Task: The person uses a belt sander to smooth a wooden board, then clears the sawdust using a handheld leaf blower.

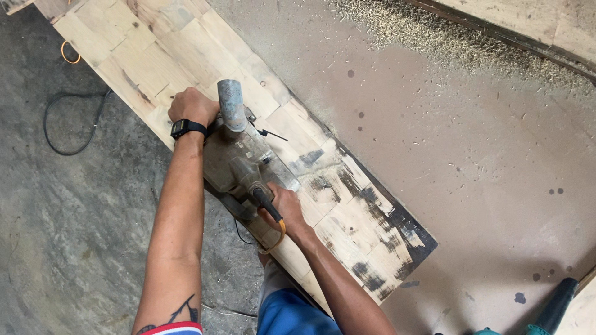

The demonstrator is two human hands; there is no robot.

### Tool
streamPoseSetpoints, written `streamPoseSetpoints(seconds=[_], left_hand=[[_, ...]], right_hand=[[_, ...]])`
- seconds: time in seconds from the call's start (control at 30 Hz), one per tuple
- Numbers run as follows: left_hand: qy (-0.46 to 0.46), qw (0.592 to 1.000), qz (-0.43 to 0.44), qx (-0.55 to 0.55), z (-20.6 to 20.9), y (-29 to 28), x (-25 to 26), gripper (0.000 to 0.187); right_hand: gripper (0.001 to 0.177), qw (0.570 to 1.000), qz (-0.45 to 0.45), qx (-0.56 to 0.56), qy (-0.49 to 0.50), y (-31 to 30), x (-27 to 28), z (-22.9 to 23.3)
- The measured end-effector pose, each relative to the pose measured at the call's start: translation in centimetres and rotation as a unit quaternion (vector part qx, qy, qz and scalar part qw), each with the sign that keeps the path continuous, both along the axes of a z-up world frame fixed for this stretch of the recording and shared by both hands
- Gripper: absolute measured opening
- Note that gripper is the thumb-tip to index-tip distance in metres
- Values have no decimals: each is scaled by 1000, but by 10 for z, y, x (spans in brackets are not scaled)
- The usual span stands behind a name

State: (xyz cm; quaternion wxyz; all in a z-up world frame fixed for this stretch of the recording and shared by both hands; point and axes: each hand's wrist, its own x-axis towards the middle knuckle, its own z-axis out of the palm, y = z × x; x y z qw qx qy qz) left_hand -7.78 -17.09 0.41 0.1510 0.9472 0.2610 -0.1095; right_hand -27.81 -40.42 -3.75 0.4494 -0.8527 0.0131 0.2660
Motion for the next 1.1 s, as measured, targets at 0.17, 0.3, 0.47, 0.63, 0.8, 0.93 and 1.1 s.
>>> streamPoseSetpoints(seconds=[0.17, 0.3, 0.47, 0.63, 0.8, 0.93, 1.1], left_hand=[[11, 1000, 3, 12, -2, 17, -11, 43], [15, 1000, 12, 20, -9, 32, -15, 39], [10, 1000, 14, 5, 1, 41, -23, 39], [11, 999, 28, 18, -21, 61, -19, 34], [16, 999, 30, 19, -6, 44, -13, 36], [20, 999, 11, 22, 2, 20, -8, 40], [14, 1000, -4, -23, 23, -28, -14, 51]], right_hand=[[34, 999, 39, -28, 2, 19, -10, -21], [35, 998, 50, -30, 29, 29, -11, -12], [33, 998, 55, -11, 26, 48, -15, -47], [37, 996, 73, -32, 34, 50, -10, -44], [38, 997, 65, -32, 41, 43, -3, -33], [38, 999, 32, -5, 28, 18, -2, -13], [36, 999, 36, -27, 19, -15, -13, -33]])
